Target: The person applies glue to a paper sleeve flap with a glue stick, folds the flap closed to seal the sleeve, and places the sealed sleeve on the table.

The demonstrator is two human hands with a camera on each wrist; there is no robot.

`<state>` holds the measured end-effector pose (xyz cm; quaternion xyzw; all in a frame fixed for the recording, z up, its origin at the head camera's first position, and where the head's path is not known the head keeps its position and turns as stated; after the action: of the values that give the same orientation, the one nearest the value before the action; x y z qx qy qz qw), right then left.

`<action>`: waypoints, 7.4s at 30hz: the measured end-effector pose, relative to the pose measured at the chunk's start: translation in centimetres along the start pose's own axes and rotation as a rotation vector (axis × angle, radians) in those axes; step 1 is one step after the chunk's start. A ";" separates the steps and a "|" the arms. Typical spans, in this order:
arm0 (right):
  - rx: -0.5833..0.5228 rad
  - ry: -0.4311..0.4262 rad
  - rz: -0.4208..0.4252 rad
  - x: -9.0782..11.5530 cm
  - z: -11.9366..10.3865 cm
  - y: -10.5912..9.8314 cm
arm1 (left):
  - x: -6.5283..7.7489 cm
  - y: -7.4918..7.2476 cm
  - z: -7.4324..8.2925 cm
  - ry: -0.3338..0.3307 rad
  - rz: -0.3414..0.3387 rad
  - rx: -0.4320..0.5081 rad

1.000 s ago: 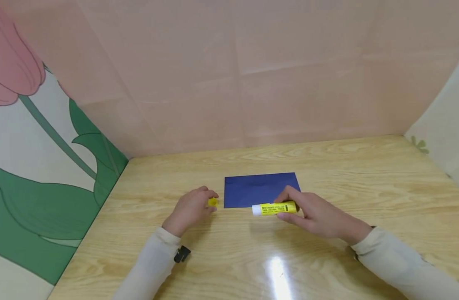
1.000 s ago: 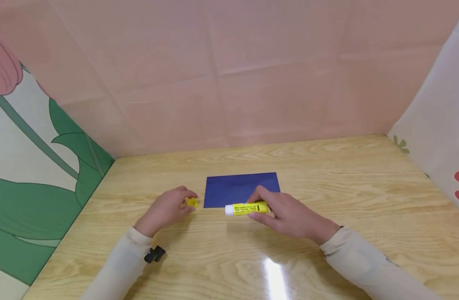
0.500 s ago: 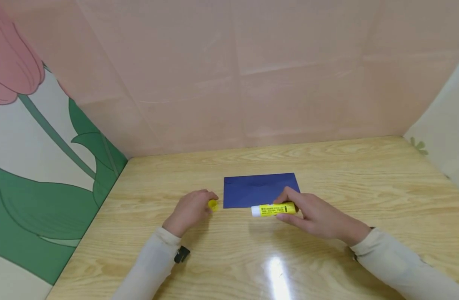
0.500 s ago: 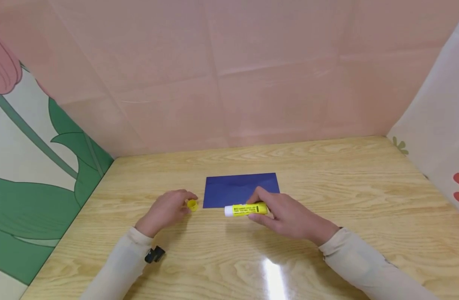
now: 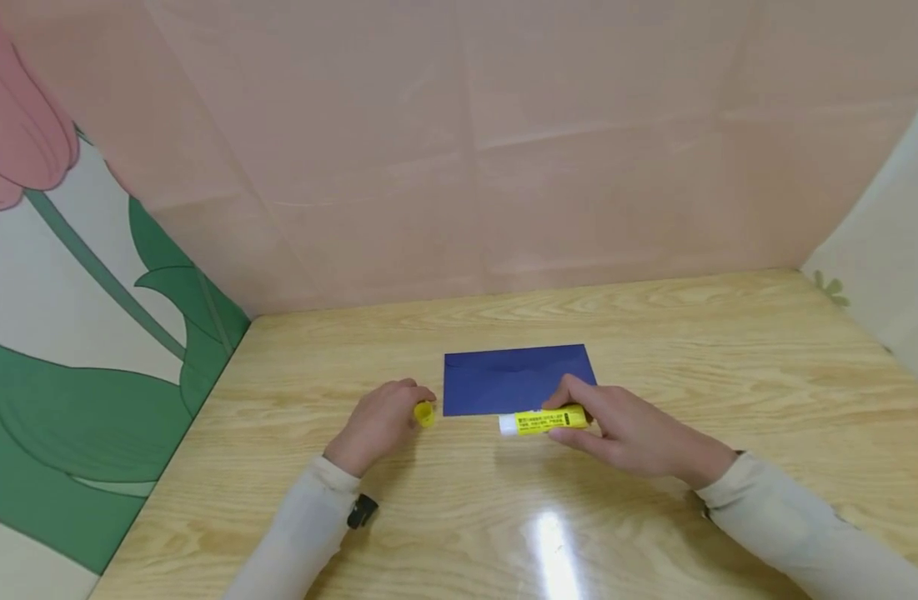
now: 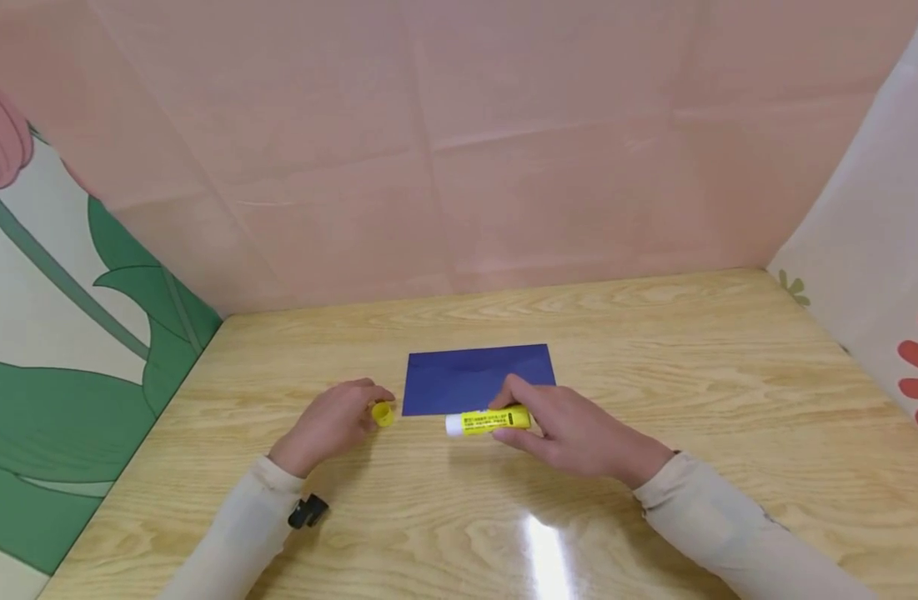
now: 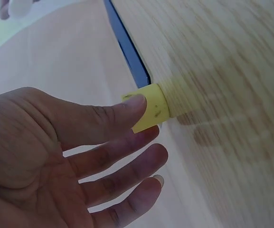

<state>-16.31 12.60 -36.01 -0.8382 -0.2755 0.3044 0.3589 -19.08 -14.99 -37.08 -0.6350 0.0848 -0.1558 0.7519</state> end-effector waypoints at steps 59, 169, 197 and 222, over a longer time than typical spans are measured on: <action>-0.028 -0.035 0.061 0.0 -0.1 -0.4 | 2.3 -1.6 6.8 0.240 0.155 0.316; -0.045 -0.067 0.025 -0.2 -0.6 -0.1 | 3.0 -1.4 8.3 0.365 0.296 0.298; -0.014 -0.065 0.015 -0.2 -0.6 0.0 | 3.2 -1.3 8.6 0.395 0.307 0.298; -0.018 -0.083 0.044 -0.3 -1.1 0.1 | 3.5 -1.1 8.8 0.415 0.429 0.328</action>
<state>-15.65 11.88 -35.36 -0.8340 -0.2744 0.3441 0.3328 -13.06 -8.15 -34.12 -0.4283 0.3414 -0.1316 0.8263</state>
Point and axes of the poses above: each hand's wrist, its own x-axis away from the middle knuckle, its own y-axis out of the palm, z = x × y, the point moved 4 cm from there along -x, towards the middle knuckle, and after that the axes turned 1 degree about z, right-handed, at the moved point
